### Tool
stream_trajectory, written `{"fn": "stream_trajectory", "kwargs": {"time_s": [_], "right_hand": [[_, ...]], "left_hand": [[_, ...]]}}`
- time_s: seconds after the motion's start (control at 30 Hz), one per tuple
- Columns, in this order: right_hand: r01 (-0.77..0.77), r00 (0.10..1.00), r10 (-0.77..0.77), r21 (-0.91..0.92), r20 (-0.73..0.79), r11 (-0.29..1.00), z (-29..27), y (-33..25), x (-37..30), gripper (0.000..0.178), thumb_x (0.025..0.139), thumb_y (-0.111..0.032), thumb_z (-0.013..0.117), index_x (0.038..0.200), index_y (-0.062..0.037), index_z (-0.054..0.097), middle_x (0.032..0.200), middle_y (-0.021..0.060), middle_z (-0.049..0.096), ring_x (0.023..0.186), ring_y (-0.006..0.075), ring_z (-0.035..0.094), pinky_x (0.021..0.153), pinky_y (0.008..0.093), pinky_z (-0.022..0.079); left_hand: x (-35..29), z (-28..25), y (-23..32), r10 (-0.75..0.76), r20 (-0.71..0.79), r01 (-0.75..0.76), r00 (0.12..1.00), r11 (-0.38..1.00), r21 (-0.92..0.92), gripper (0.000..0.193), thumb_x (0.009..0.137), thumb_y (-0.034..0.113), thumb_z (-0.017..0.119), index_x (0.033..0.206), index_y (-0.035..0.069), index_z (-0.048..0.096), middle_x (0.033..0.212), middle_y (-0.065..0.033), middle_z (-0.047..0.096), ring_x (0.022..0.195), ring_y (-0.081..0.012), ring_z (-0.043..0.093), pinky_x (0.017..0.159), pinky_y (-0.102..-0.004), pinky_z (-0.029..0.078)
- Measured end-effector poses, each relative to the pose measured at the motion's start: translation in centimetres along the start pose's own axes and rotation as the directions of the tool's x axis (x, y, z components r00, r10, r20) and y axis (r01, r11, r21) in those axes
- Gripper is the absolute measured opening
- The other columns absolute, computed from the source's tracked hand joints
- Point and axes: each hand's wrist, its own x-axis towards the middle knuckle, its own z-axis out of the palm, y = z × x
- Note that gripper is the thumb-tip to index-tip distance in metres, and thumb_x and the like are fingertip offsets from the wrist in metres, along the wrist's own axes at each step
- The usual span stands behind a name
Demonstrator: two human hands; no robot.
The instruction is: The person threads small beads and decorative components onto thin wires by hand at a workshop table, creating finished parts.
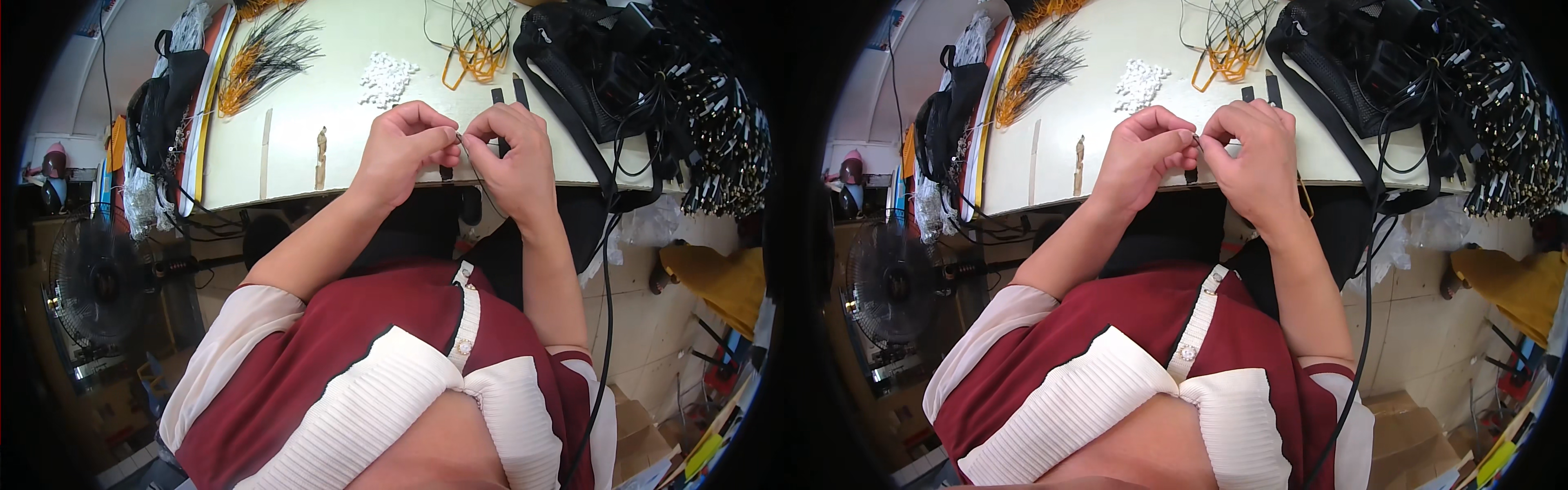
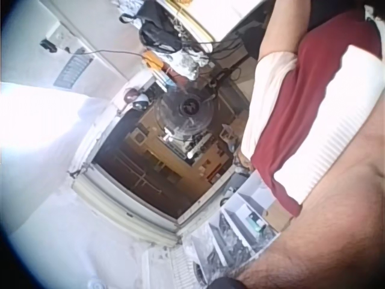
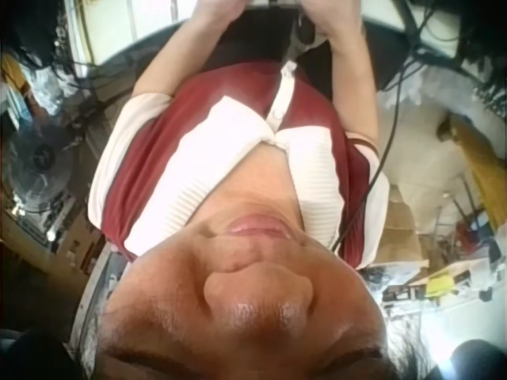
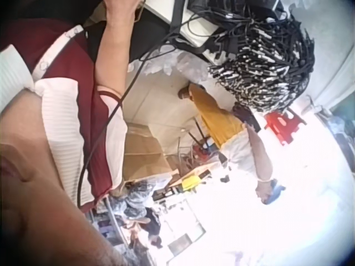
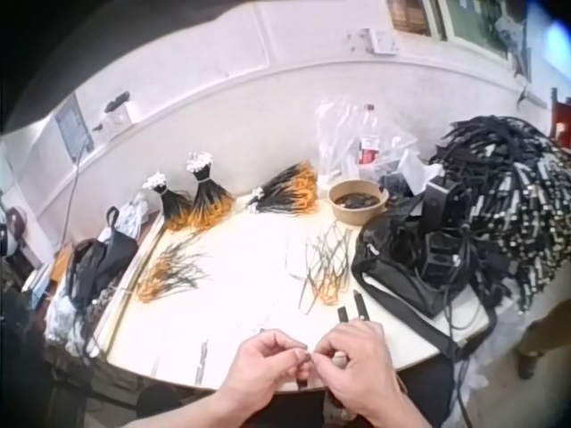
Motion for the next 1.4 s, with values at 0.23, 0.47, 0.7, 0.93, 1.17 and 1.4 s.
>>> {"fn": "stream_trajectory", "kwargs": {"time_s": [0.23,0.47,0.7,0.93,1.17,1.4], "right_hand": [[0.043,0.998,-0.045,-0.066,-0.033,0.997,0.23,0.01,-0.20,0.008,0.077,-0.007,0.068,0.074,-0.0057,0.061,0.073,0.0018,0.062,0.076,0.0197,0.058,0.087,0.0343,0.039],[0.157,0.985,-0.163,-0.108,-0.051,0.982,0.40,0.00,-0.14,0.009,0.076,-0.004,0.069,0.075,-0.0072,0.060,0.073,0.0014,0.060,0.078,0.0199,0.057,0.094,0.0350,0.036],[0.172,0.983,-0.176,-0.068,-0.060,0.983,0.67,0.45,-0.29,0.010,0.076,-0.003,0.069,0.076,-0.0062,0.059,0.074,0.0024,0.059,0.077,0.0209,0.057,0.093,0.0358,0.037],[0.070,0.995,-0.071,-0.023,-0.063,0.997,0.78,0.58,-0.36,0.008,0.079,-0.007,0.069,0.078,-0.0032,0.062,0.076,0.0045,0.063,0.076,0.0218,0.059,0.087,0.0358,0.041],[-0.013,1.000,0.013,0.013,-0.015,1.000,0.44,0.78,-0.61,0.009,0.080,-0.009,0.070,0.078,-0.0020,0.063,0.075,0.0054,0.064,0.074,0.0204,0.059,0.084,0.0353,0.041],[0.059,0.997,-0.061,-0.039,-0.037,0.997,0.71,0.68,-0.49,0.009,0.079,-0.008,0.070,0.076,-0.0029,0.062,0.073,0.0046,0.061,0.074,0.0202,0.058,0.089,0.0345,0.038]], "left_hand": [[-0.18,-0.15,0.50,-0.021,-0.009,0.022,1.000,0.998,0.061,0.007,0.090,0.000,0.066,0.096,-0.003,0.064,0.086,-0.0102,0.069,0.073,-0.0147,0.068,0.067,-0.0264,0.058],[-0.27,-0.20,0.31,-0.005,-0.019,0.006,1.000,0.997,0.083,0.008,0.089,0.002,0.067,0.094,-0.004,0.064,0.083,-0.0106,0.069,0.071,-0.0147,0.068,0.065,-0.0269,0.058],[-0.27,0.02,0.03,0.015,-0.036,-0.010,0.999,0.992,0.126,0.008,0.089,0.002,0.067,0.094,-0.004,0.064,0.083,-0.0106,0.069,0.071,-0.0147,0.068,0.065,-0.0272,0.058],[-0.26,0.02,0.37,0.016,-0.036,-0.012,0.999,0.995,0.097,0.008,0.090,0.001,0.066,0.097,-0.003,0.064,0.085,-0.0097,0.069,0.073,-0.0145,0.068,0.067,-0.0270,0.058],[-0.31,-0.09,0.09,0.018,0.008,-0.019,1.000,0.990,0.138,0.009,0.089,0.002,0.066,0.096,-0.004,0.066,0.085,-0.0097,0.069,0.073,-0.0141,0.067,0.069,-0.0274,0.058],[-0.28,0.11,-0.30,0.056,0.004,-0.056,0.998,0.979,0.194,0.009,0.089,0.002,0.067,0.095,-0.004,0.065,0.083,-0.0101,0.069,0.071,-0.0146,0.068,0.068,-0.0280,0.058]]}}
